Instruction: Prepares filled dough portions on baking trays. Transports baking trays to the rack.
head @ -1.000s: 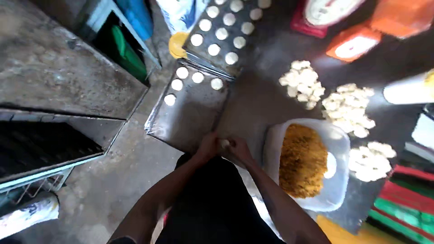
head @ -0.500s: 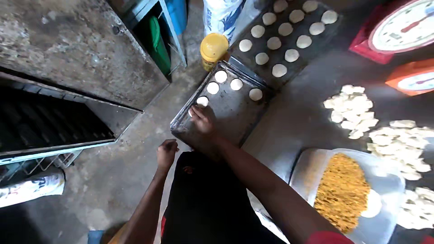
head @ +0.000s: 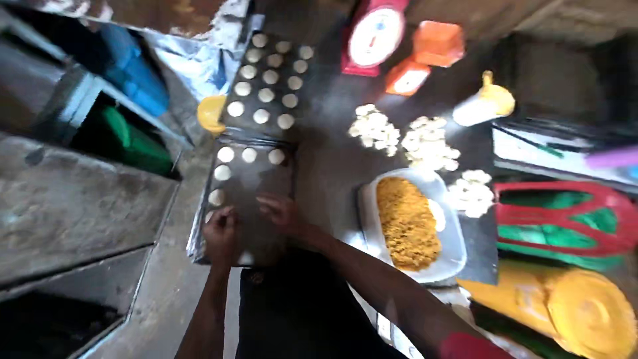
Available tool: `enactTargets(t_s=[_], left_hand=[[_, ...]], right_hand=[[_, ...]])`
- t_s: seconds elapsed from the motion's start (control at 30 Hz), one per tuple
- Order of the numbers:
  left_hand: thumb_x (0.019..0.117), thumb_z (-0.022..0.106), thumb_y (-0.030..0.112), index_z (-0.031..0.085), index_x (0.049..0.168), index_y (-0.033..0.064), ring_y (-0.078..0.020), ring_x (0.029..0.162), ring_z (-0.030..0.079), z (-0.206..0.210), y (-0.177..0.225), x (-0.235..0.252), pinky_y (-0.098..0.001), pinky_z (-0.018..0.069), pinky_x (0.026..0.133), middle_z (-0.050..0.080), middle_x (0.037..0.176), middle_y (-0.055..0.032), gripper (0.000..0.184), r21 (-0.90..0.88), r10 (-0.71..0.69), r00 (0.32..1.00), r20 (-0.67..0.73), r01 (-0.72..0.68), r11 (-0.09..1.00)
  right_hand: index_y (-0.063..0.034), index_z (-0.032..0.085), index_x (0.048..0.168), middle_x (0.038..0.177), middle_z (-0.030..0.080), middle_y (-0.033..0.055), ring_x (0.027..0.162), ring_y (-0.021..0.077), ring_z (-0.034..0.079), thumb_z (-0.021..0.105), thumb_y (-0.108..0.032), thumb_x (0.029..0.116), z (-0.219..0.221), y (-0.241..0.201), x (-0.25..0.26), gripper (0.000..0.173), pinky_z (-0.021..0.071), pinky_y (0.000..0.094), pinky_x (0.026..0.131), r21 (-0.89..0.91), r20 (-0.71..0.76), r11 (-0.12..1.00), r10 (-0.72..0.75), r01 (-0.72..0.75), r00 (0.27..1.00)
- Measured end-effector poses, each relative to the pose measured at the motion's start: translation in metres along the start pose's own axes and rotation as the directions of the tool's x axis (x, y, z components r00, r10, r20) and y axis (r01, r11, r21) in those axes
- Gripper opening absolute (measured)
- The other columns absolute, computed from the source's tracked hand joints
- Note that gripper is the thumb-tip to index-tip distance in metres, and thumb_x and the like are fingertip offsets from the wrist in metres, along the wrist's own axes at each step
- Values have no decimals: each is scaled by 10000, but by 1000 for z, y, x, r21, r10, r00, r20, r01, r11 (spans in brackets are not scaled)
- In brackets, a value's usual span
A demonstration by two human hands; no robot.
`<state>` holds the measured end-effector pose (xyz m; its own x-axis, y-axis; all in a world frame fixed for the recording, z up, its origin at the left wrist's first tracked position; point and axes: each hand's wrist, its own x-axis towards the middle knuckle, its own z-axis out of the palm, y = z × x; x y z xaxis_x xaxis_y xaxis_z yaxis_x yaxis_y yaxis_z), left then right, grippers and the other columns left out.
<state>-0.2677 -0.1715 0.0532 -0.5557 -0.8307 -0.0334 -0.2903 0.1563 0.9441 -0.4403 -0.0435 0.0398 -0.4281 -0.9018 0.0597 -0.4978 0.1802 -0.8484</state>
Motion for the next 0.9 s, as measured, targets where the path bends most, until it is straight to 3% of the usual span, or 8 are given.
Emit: enactTargets(t_s=[0.23,0.37,0.5,0.57,0.63,0.7,0.8,0.9], left_hand=[[967,645,102,743,1138,51,-103,890,707,214,149,-48,-277,609,826,735,1025,-66,203,-40,188,756,626,-210,977],[951,650,88,767,1104,72,-156,948,716,322,155,-93,-369,585,933,745,1062,-79,194,-163,304,516,801,-301,940],[922,670,169,681,1354,264,-222,1466,424,352,129,-105,-673,42,1243,586,1475,-12,443,-108,223,179,958,-496,861],[919,674,38,627,1411,153,-223,1424,479,329,135,-106,-502,308,1232,569,1487,-60,507,-55,198,294,935,-431,901],[992,622,81,632,1396,132,-155,1139,683,292,140,-95,-374,569,997,687,1304,-50,407,112,58,556,829,-266,957],[995,661,256,657,1373,176,-114,933,726,251,130,-70,-368,611,881,757,1085,-9,386,249,-70,740,669,-135,959],[1019,629,192,487,1476,2,-191,1164,677,206,114,-34,-391,570,1023,682,1294,-122,515,13,-53,882,468,54,998],[1025,607,146,570,1369,-33,-212,1126,677,198,110,-21,-386,588,962,658,1296,-159,390,-98,-39,932,360,79,992]], right_hand=[[-47,696,1243,1126,736,143,925,245,737,614,-164,1031,-277,133,-35,255,618,476,857,-99,-436,927,286,-361,853],[-91,753,1176,1141,734,173,1071,359,697,609,-198,1012,-340,217,20,243,527,616,966,-278,-349,784,456,-555,819],[-70,730,1175,1195,685,250,1120,472,645,644,-234,975,-336,258,66,273,494,719,906,-431,-232,632,612,-643,756],[-13,704,1171,1199,663,287,1105,503,638,711,-228,928,-325,266,72,325,504,729,854,-473,-229,572,655,-670,720],[29,673,1141,1141,669,297,1061,499,654,726,-216,887,-314,259,72,356,511,720,825,-436,-210,573,685,-694,698],[1,696,1078,1059,692,263,994,461,673,763,-185,858,-305,225,62,297,529,696,821,-314,-146,736,587,-600,796],[-5,666,1064,1017,691,185,909,317,692,769,-124,900,-266,140,3,227,589,532,824,1,-185,946,319,-325,929],[-23,603,1317,1308,626,169,1054,221,700,754,-149,922,-207,72,-57,442,616,380,918,273,-165,916,345,-294,924]])
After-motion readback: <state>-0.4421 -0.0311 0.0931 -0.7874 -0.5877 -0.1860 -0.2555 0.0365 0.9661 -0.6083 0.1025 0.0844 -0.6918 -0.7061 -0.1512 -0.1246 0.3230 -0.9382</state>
